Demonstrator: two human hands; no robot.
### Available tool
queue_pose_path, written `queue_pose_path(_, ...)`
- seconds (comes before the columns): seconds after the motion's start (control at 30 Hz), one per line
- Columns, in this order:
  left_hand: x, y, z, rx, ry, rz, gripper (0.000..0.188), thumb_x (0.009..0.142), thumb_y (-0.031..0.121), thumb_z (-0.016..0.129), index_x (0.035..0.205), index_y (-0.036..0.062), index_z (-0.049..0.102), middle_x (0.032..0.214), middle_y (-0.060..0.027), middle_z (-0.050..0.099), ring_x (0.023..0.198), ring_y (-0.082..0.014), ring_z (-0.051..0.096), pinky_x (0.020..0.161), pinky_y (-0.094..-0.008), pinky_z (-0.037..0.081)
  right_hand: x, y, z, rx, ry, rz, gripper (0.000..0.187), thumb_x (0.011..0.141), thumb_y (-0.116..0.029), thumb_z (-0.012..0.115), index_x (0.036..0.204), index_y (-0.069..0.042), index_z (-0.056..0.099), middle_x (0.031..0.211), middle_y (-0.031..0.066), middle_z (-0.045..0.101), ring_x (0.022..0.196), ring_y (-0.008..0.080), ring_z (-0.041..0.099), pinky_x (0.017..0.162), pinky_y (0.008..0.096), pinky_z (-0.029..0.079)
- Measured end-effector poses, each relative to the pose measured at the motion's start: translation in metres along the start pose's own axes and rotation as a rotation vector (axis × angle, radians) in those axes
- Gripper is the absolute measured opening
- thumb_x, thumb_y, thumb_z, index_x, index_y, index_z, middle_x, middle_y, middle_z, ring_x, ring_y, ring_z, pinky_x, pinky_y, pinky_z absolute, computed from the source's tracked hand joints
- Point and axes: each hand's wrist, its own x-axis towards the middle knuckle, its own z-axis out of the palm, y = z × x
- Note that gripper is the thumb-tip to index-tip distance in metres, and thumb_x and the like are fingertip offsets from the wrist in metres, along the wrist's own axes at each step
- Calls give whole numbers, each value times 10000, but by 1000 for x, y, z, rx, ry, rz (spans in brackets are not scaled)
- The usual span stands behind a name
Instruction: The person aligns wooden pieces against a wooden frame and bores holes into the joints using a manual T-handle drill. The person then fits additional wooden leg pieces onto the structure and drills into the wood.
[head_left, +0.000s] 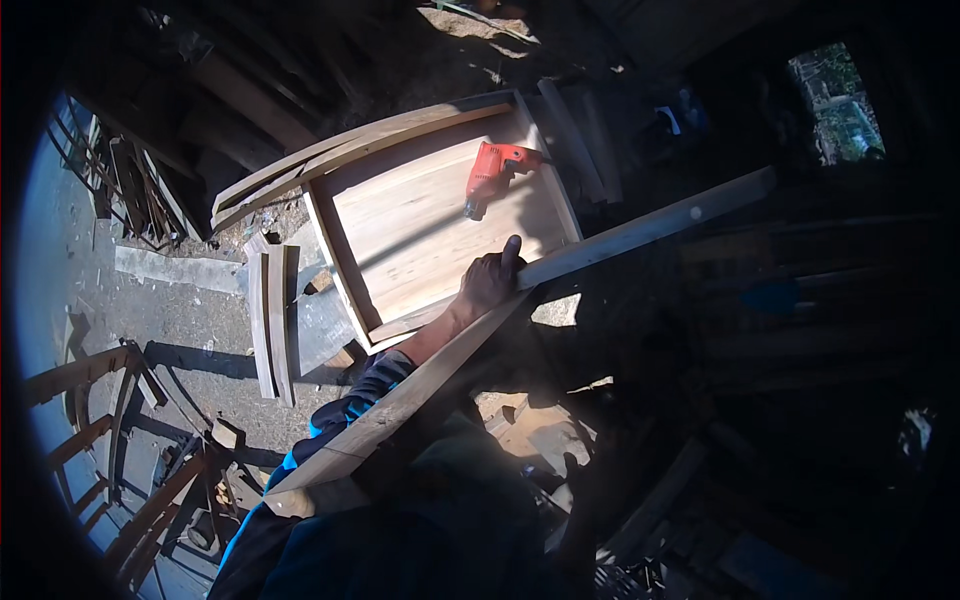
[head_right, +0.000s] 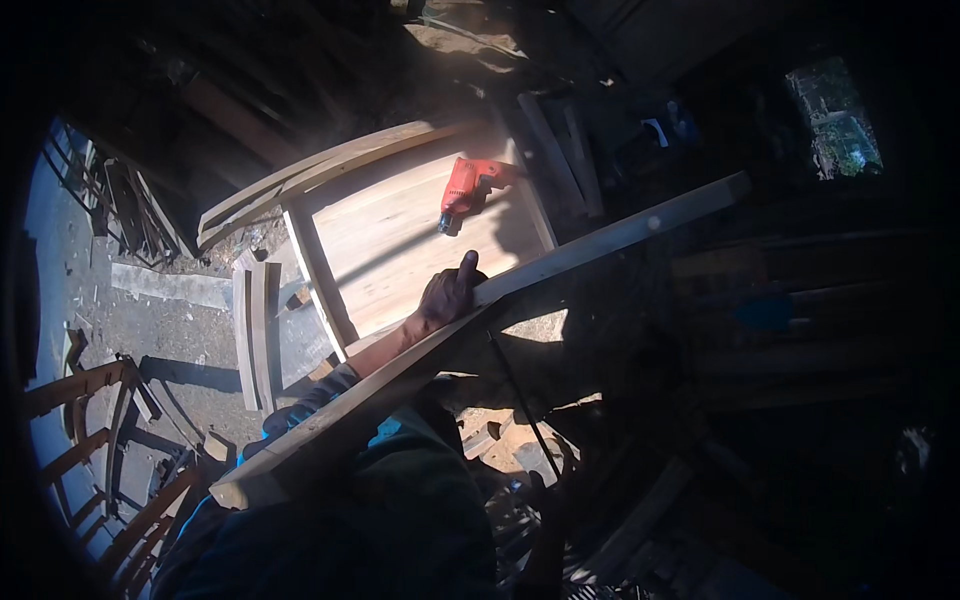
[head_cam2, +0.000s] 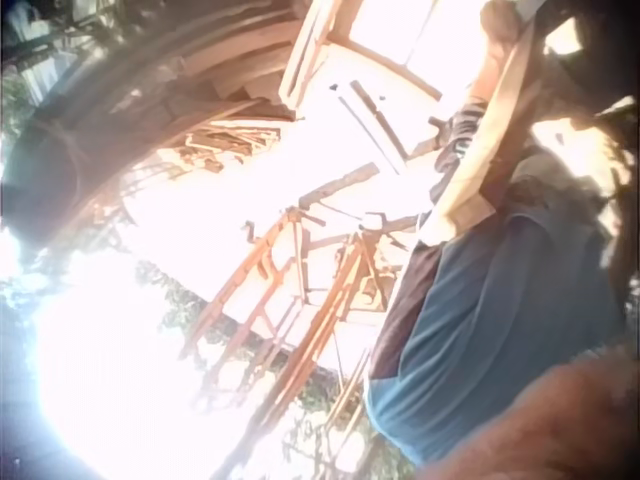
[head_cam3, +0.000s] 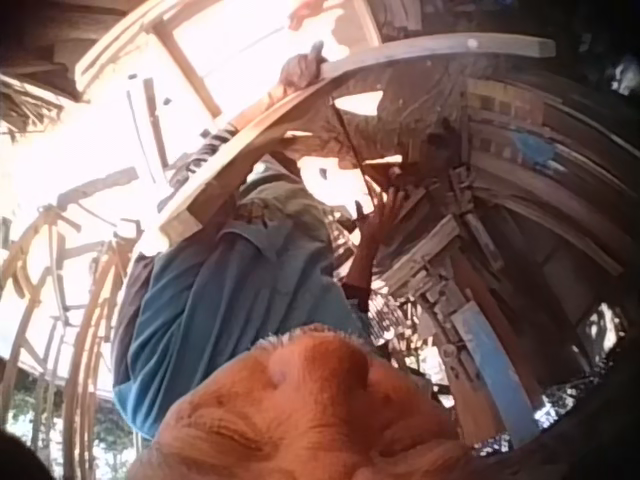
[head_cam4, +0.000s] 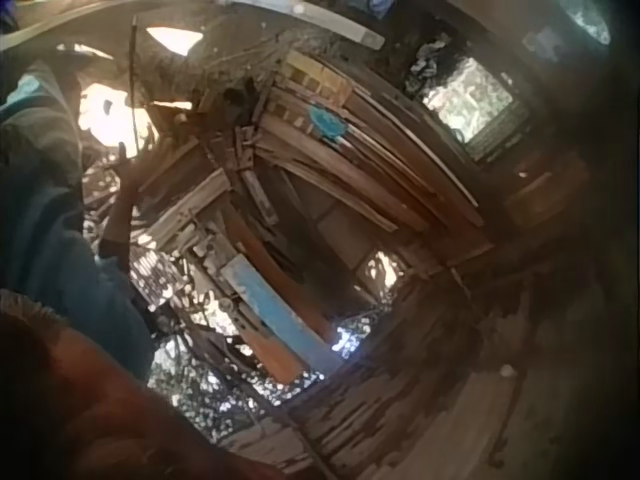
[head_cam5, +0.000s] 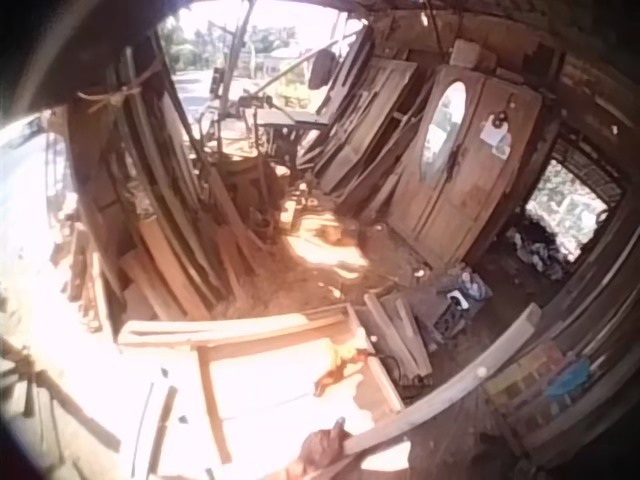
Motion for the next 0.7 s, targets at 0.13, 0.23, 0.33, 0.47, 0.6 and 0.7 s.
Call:
queue_pose_path(0.13,8,21,13,-25,-13,-39,427,886,149,518,1283,61,384,873,-169,691,745,-399,657,658,-485,530,-41,23,60,1469,-477,594,816,878,-670,436,1239,55,537,1149,247,621,1064,386,604,937,443,480)
queue_pose_path(0.23,8,29,16,-92,-107,-155,353,916,193,474,1254,96,440,890,-177,689,779,-398,657,681,-489,520,-22,49,59,1865,-1114,1036,956,872,-747,284,1235,106,517,1041,278,651,948,379,654,869,429,518)
queue_pose_path(0.33,11,33,22,-136,-189,-253,299,963,264,403,1196,122,526,907,-183,687,809,-397,656,712,-492,511,38,24,-52,1464,-1007,809,660,868,-465,464,1304,30,446,1141,251,566,935,330,665,761,421,568)
queue_pose_path(0.47,18,39,8,-95,-213,-315,345,987,311,359,1188,94,538,907,-174,689,813,-392,659,710,-494,513,16,8,-36,1299,-536,891,549,902,-161,587,1385,-37,357,1246,177,533,1015,273,630,763,379,571)
queue_pose_path(0.6,17,51,0,-186,-165,-372,342,978,319,376,1141,81,558,874,-184,686,788,-385,663,680,-496,515,-30,0,-6,1011,178,439,651,939,-290,513,1459,-6,245,1130,191,603,1047,296,582,841,369,523)
queue_pose_path(0.7,14,47,15,-132,-125,-339,318,967,313,395,1101,82,567,833,-200,678,761,-392,659,668,-497,514,-64,21,20,699,-6,263,364,939,-233,543,1231,-17,527,1123,143,601,994,219,587,909,383,464)
